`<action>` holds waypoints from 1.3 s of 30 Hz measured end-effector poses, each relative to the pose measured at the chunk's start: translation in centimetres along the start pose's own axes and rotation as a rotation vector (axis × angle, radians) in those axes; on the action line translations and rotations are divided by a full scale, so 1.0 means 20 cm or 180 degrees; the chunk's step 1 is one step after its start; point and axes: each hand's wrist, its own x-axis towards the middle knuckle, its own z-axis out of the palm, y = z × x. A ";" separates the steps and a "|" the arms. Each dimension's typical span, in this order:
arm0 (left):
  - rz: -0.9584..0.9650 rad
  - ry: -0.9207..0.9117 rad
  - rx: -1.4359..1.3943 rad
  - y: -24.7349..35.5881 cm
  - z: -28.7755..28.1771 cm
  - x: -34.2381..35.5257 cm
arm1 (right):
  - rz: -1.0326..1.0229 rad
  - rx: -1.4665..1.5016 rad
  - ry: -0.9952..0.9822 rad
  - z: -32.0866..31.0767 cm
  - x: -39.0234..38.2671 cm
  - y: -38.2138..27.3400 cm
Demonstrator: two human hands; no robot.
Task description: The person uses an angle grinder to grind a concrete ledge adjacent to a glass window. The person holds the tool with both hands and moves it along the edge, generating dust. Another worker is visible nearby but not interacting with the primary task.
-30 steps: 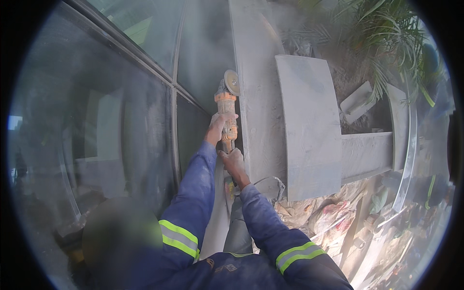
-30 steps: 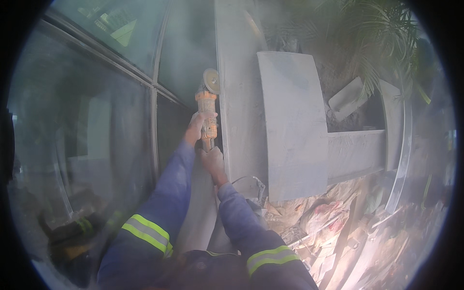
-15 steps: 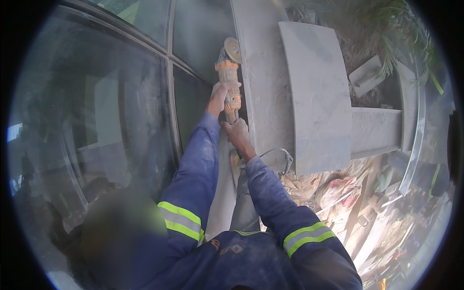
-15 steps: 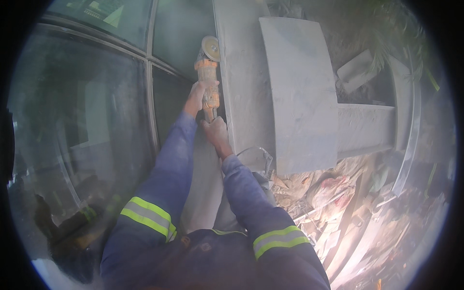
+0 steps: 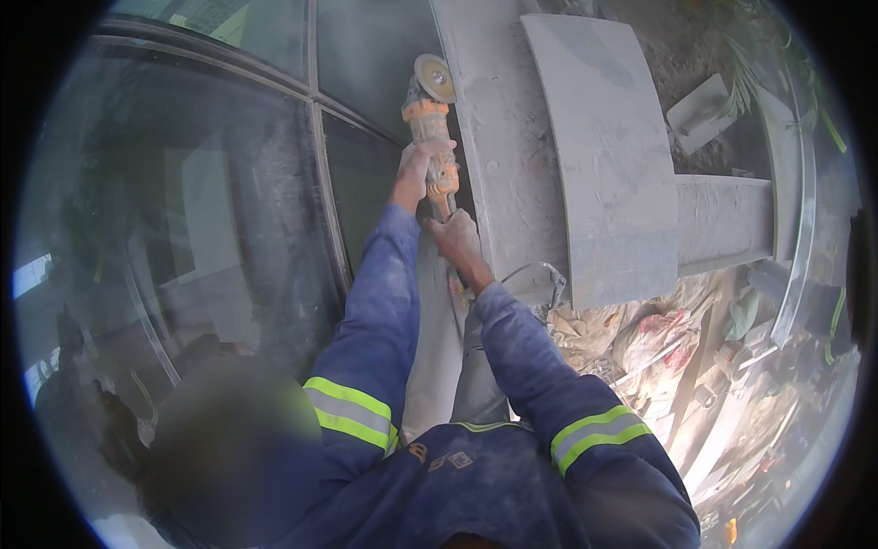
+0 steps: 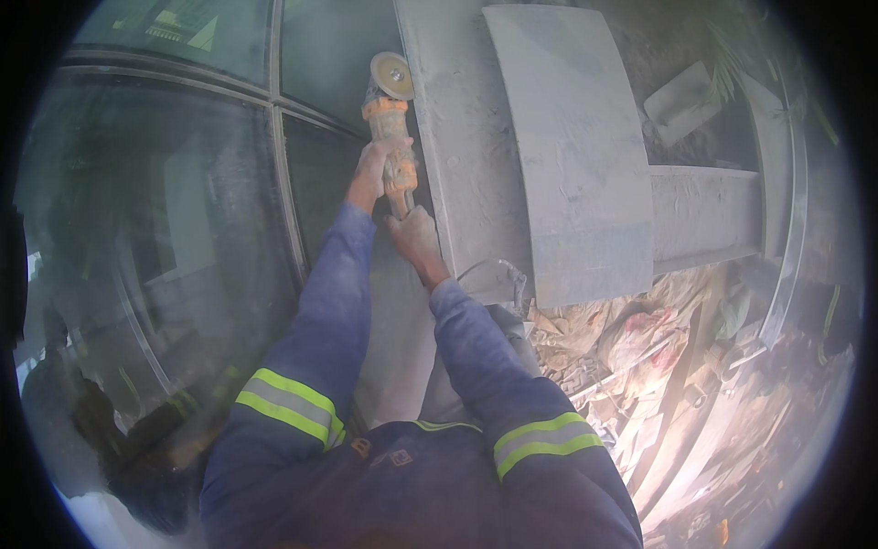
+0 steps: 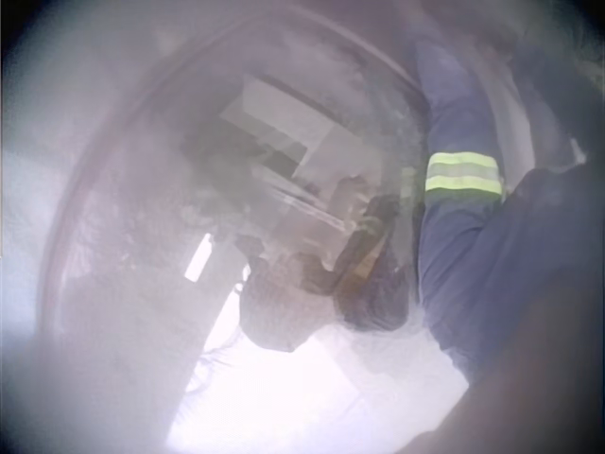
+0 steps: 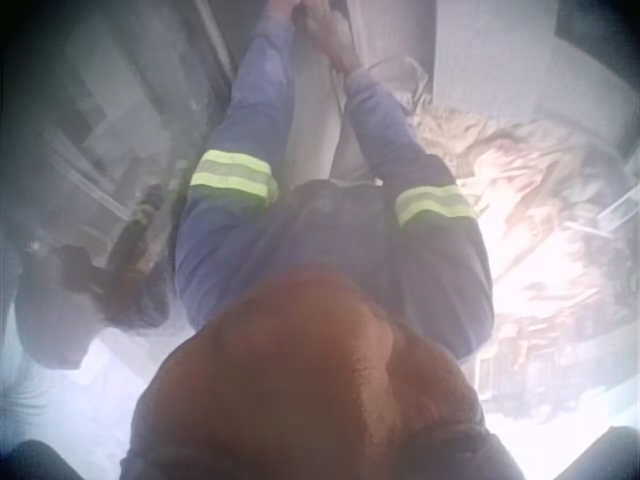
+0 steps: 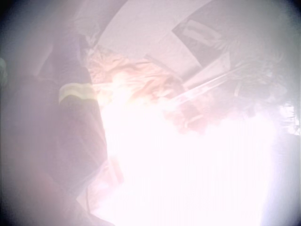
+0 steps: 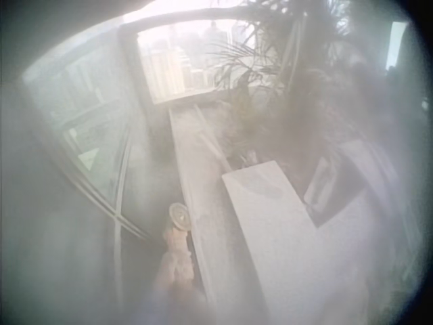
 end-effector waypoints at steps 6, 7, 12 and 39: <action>0.0072 -0.0175 0.0174 0.02 0.00 0.05 | -0.0324 -0.0044 0.0306 0.03 0.06 0.02; 0.0072 -0.0175 0.0170 0.02 0.00 0.04 | -0.0202 -0.0020 0.0188 0.02 0.06 0.02; -0.0030 0.0028 0.0052 0.01 0.00 -0.01 | 0.0120 -0.0013 -0.0009 -0.01 -0.02 -0.03; -0.0062 -0.0030 0.0133 -0.02 -0.01 -0.03 | 0.0139 -0.0067 0.0069 0.01 -0.05 0.01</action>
